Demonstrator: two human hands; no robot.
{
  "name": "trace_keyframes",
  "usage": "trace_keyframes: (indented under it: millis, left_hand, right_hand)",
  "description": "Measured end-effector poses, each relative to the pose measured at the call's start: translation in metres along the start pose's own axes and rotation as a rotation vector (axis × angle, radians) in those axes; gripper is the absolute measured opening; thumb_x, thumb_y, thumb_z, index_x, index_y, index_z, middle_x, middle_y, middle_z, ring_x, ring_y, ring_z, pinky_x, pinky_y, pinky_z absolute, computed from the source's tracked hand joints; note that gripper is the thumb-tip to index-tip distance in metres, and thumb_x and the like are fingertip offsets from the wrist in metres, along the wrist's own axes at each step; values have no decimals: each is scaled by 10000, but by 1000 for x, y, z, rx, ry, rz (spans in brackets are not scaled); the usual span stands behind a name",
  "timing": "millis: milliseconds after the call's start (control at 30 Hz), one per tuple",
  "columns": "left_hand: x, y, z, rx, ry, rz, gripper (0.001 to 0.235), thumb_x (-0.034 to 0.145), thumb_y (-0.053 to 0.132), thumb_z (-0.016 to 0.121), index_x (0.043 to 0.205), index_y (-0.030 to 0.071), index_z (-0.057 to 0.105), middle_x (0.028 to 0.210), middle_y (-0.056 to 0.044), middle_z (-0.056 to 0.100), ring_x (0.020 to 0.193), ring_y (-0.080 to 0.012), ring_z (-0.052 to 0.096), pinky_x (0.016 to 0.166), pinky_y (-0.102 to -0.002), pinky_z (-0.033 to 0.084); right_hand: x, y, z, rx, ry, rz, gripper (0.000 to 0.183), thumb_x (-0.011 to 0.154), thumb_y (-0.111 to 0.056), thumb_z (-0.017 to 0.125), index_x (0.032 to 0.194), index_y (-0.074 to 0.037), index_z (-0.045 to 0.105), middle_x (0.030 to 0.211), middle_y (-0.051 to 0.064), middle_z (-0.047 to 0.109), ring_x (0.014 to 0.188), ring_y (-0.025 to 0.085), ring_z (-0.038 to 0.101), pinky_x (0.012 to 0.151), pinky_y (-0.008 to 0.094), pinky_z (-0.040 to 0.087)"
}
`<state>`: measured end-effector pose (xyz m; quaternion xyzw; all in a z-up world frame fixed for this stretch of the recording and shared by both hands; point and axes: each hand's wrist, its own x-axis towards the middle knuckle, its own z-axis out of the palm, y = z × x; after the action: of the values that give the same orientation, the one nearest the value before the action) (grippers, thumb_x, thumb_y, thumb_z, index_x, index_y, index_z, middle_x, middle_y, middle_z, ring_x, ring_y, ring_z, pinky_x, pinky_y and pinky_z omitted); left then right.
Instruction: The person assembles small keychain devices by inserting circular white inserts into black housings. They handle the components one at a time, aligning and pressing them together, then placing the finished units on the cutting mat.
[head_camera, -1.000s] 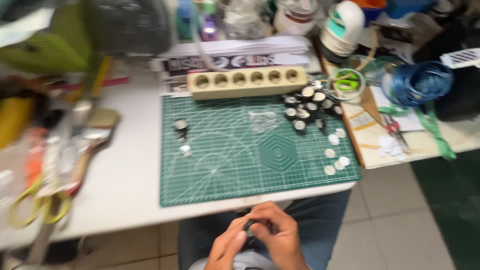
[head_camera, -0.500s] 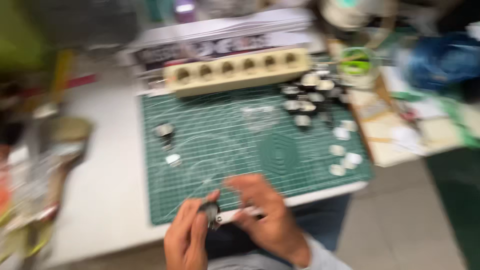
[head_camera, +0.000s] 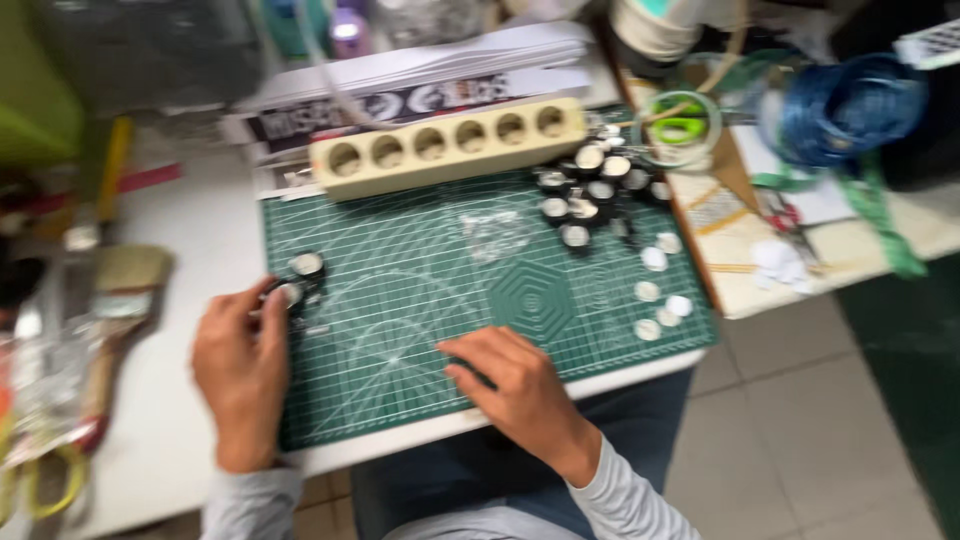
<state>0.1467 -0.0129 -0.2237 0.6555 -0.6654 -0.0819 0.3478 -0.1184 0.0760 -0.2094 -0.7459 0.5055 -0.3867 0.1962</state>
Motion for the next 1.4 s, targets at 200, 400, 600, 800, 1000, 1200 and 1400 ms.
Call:
trace_keyframes:
  millis: [200, 400, 600, 800, 1000, 1200, 1400]
  left_hand:
    - [-5, -4, 5, 52, 5, -42, 284, 1058, 243, 725, 1281, 69, 749, 985, -90, 702, 754, -194, 679, 666, -339, 540]
    - [-6, 5, 0, 30, 46, -29, 286, 1068, 232, 711, 1274, 37, 741, 1054, -112, 701, 749, -188, 685, 660, -328, 554]
    - [-7, 4, -2, 26, 80, -7, 275, 1065, 220, 703, 1257, 26, 741, 1161, -133, 706, 784, -203, 695, 677, -338, 560]
    - [-8, 7, -6, 120, 193, 141, 244, 1107, 228, 698, 1220, 15, 735, 1198, -129, 700, 1030, -284, 698, 836, -367, 578]
    - [-28, 43, -10, -36, 203, 232, 224, 1062, 148, 702, 1230, 2, 729, 1151, -148, 729, 1032, -293, 710, 867, -382, 565]
    - [-89, 82, 45, -1104, -525, -212, 315, 936, 98, 652, 1213, -43, 705, 1114, -141, 794, 1026, -199, 773, 802, -343, 655]
    - [-130, 73, 88, -1202, -612, -433, 362, 886, 26, 679, 1219, -115, 672, 976, -195, 767, 880, -257, 771, 739, -378, 647]
  right_hand:
    - [-1, 20, -45, -72, 52, 304, 255, 914, -172, 719, 1149, -75, 734, 1002, 72, 750, 750, 175, 740, 614, 302, 576]
    - [26, 51, -84, -494, 227, 414, 398, 864, -220, 783, 1229, -81, 703, 1062, 110, 708, 718, 244, 684, 633, 398, 535]
    - [37, 61, -68, -568, 247, 389, 441, 853, -240, 821, 1229, -52, 688, 1045, 113, 697, 715, 262, 672, 660, 414, 538]
    - [30, 49, -67, -493, 289, 420, 408, 831, -186, 827, 1191, -66, 678, 992, 89, 664, 670, 210, 645, 618, 380, 531]
    - [18, 15, -76, -404, 375, 327, 425, 803, -150, 836, 1182, -73, 659, 1044, 75, 668, 672, 182, 632, 610, 349, 532]
    - [-14, -31, -63, -128, 256, 98, 404, 832, -150, 831, 1188, -79, 652, 1119, 84, 659, 928, 239, 708, 750, 322, 587]
    - [-43, -31, -50, -7, 3, 66, 416, 940, -206, 839, 1280, -54, 652, 1164, 78, 653, 918, 208, 757, 812, 305, 629]
